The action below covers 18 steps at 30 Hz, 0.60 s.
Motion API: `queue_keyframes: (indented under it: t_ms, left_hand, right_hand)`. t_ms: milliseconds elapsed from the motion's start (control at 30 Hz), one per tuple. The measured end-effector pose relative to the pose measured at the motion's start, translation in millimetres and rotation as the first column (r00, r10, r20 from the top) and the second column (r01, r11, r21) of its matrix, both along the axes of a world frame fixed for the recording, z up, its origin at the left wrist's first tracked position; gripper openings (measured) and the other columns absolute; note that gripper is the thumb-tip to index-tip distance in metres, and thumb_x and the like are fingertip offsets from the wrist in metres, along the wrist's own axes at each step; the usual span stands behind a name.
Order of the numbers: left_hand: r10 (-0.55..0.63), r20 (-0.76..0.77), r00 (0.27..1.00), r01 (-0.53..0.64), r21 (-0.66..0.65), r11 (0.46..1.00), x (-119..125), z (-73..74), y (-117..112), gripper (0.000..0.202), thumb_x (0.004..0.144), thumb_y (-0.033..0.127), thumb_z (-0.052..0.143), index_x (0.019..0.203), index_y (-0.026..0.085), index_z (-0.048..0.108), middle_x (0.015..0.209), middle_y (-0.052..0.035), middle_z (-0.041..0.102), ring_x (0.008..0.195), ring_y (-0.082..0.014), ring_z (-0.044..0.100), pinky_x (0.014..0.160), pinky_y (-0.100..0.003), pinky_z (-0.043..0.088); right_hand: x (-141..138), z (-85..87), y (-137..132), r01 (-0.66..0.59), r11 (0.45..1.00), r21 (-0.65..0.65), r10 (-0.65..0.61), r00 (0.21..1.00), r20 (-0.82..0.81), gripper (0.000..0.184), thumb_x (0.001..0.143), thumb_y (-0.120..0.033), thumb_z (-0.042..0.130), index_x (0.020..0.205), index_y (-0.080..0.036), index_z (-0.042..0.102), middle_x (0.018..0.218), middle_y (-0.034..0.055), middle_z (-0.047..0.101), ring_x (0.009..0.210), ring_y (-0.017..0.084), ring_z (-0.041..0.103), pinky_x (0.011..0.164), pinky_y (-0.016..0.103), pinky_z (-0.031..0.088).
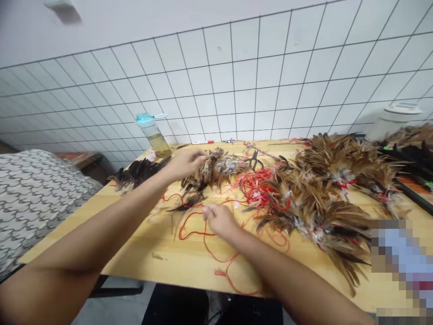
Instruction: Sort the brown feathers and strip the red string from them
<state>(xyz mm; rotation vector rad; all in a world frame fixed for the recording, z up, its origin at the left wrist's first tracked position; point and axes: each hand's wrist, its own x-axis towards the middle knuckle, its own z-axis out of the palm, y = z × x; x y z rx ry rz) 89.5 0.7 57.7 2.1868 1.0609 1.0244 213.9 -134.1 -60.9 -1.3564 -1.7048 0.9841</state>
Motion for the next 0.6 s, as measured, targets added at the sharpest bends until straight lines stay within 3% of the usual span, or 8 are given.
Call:
queue_keyframes:
  t_ms: [33,100,200,267,300,367,500,600]
  left_hand:
    - [-0.067,-0.047,0.997,0.067,0.001,0.998,34,-1.0,5,0.006,0.071,0.016,0.069,0.068,0.021,0.069,0.07,-0.0028,0.068,0.074,-0.0203,0.06,0.079,-0.03,0.046]
    - [-0.095,-0.155,0.983,0.077,-0.116,0.99,100,-9.1,18,0.012,0.069,0.015,0.072,0.06,0.019,0.064,0.072,-0.0051,0.068,0.089,-0.0224,0.064,0.086,-0.03,0.045]
    - [-0.079,-0.23,0.97,0.005,-0.306,0.952,176,-29.7,38,0.031,0.083,0.025,0.062,0.054,0.013,0.061,0.08,-0.0087,0.068,0.109,-0.0235,0.062,0.093,-0.027,0.041]
    - [-0.089,-0.241,0.966,-0.008,-0.375,0.927,207,-43.7,50,0.031,0.093,0.036,0.05,0.087,0.012,0.069,0.104,-0.0072,0.065,0.114,-0.0243,0.059,0.093,-0.028,0.045]
    - [-0.094,-0.242,0.966,-0.013,-0.406,0.914,217,-49.9,55,0.028,0.093,0.037,0.051,0.106,0.016,0.065,0.115,-0.0063,0.061,0.113,-0.0235,0.058,0.092,-0.032,0.049]
    - [-0.091,-0.237,0.967,-0.03,-0.46,0.887,229,-60.1,65,0.031,0.091,0.037,0.056,0.117,0.021,0.06,0.123,-0.0073,0.058,0.111,-0.0225,0.058,0.09,-0.035,0.052]
    - [-0.049,-0.193,0.98,-0.066,-0.547,0.834,233,-72.5,83,0.03,0.089,0.035,0.06,0.116,0.021,0.06,0.121,-0.0076,0.058,0.112,-0.0226,0.058,0.09,-0.034,0.052]
    - [-0.022,-0.065,0.998,-0.021,-0.591,0.806,228,-74.9,92,0.035,0.088,0.037,0.06,0.118,0.019,0.059,0.122,-0.0074,0.058,0.112,-0.0236,0.058,0.09,-0.036,0.052]
  right_hand:
    - [-1,-0.7,-2,-0.051,0.993,0.102,0.035,0.987,0.16,0.032,0.092,-0.037,0.042,0.069,-0.019,0.055,0.062,0.0014,0.057,0.058,0.013,0.048,0.057,0.025,0.034]
    - [0,1.1,-7,-0.227,0.955,0.19,0.117,0.88,0.461,0.027,0.091,-0.033,0.043,0.078,-0.018,0.062,0.067,0.0054,0.065,0.062,0.016,0.055,0.058,0.027,0.034]
    - [7,6.5,-7,-0.23,0.95,0.21,0.063,0.802,0.593,0.026,0.089,-0.026,0.043,0.089,-0.018,0.067,0.077,0.0084,0.072,0.068,0.019,0.063,0.058,0.028,0.034]
    - [13,8.4,-5,-0.194,0.963,0.189,0.038,0.788,0.614,0.026,0.087,-0.024,0.044,0.092,-0.019,0.069,0.081,0.0092,0.074,0.069,0.021,0.065,0.056,0.029,0.032]
    - [15,8.3,-3,-0.183,0.968,0.175,0.036,0.784,0.62,0.027,0.086,-0.025,0.045,0.093,-0.019,0.07,0.081,0.0095,0.075,0.069,0.021,0.066,0.055,0.029,0.031]
    - [18,6.7,0,-0.169,0.973,0.158,0.035,0.785,0.619,0.027,0.084,-0.028,0.048,0.093,-0.019,0.071,0.081,0.0098,0.075,0.067,0.021,0.066,0.053,0.03,0.03]
    - [16,2.3,2,-0.16,0.969,0.188,0.009,0.786,0.618,0.027,0.082,-0.027,0.049,0.089,-0.018,0.073,0.08,0.0113,0.075,0.065,0.022,0.066,0.052,0.03,0.029]
    - [14,2.2,1,-0.175,0.965,0.198,0.013,0.78,0.625,0.026,0.081,-0.026,0.049,0.087,-0.017,0.073,0.079,0.0126,0.075,0.065,0.024,0.067,0.052,0.031,0.028]
